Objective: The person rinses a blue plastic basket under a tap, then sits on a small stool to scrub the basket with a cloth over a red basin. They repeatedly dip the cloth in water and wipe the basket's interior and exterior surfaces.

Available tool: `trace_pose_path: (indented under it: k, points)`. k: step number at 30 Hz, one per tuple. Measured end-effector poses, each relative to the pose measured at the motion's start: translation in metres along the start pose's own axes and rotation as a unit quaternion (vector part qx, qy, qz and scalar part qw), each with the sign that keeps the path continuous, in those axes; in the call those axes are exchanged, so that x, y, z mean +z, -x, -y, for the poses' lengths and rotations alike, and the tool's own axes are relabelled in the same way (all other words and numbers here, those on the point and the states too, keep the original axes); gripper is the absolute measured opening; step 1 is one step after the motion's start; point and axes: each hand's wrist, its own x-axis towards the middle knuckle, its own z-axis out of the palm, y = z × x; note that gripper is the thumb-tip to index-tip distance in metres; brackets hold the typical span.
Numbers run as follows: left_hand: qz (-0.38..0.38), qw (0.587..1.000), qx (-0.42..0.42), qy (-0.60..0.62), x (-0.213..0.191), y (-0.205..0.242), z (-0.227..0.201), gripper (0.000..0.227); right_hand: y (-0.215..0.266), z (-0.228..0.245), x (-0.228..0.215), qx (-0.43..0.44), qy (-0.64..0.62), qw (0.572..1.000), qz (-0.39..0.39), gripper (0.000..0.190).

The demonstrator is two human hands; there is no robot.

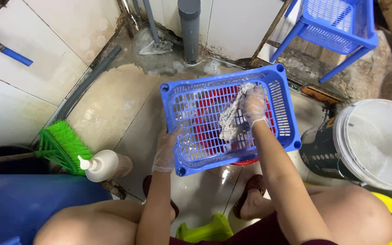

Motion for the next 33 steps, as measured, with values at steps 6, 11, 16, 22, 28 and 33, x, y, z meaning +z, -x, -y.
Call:
trace_pose_path:
  k: [6, 11, 16, 22, 28, 33]
  points:
    - [-0.133, 0.981, -0.125, -0.061, -0.018, -0.043, 0.002, 0.053, -0.007, 0.043, 0.059, -0.074, 0.022, 0.994, 0.073, 0.045]
    - [-0.102, 0.989, -0.096, -0.042, -0.042, -0.066, 0.021, 0.058, -0.001, 0.097, 0.111, -0.206, -0.015, 0.97, 0.13, 0.058]
    - [-0.099, 0.991, -0.043, -0.08, -0.058, -0.08, 0.031, 0.063, 0.014, 0.1, 0.12, -0.138, -0.032, 0.956, 0.259, 0.053]
    - [-0.205, 0.765, 0.189, -0.581, -0.055, -0.105, 0.023, 0.085, -0.006, 0.084, 0.087, -0.005, -0.094, 0.976, 0.197, 0.033]
    - [-0.177, 0.615, 0.22, -0.736, -0.036, -0.181, 0.004, 0.075, -0.014, 0.099, 0.104, -0.068, -0.21, 0.974, -0.05, 0.016]
    - [-0.131, 0.569, 0.202, -0.786, -0.025, -0.221, 0.008, 0.064, 0.012, 0.152, 0.145, -0.071, -0.267, 0.954, 0.119, 0.019]
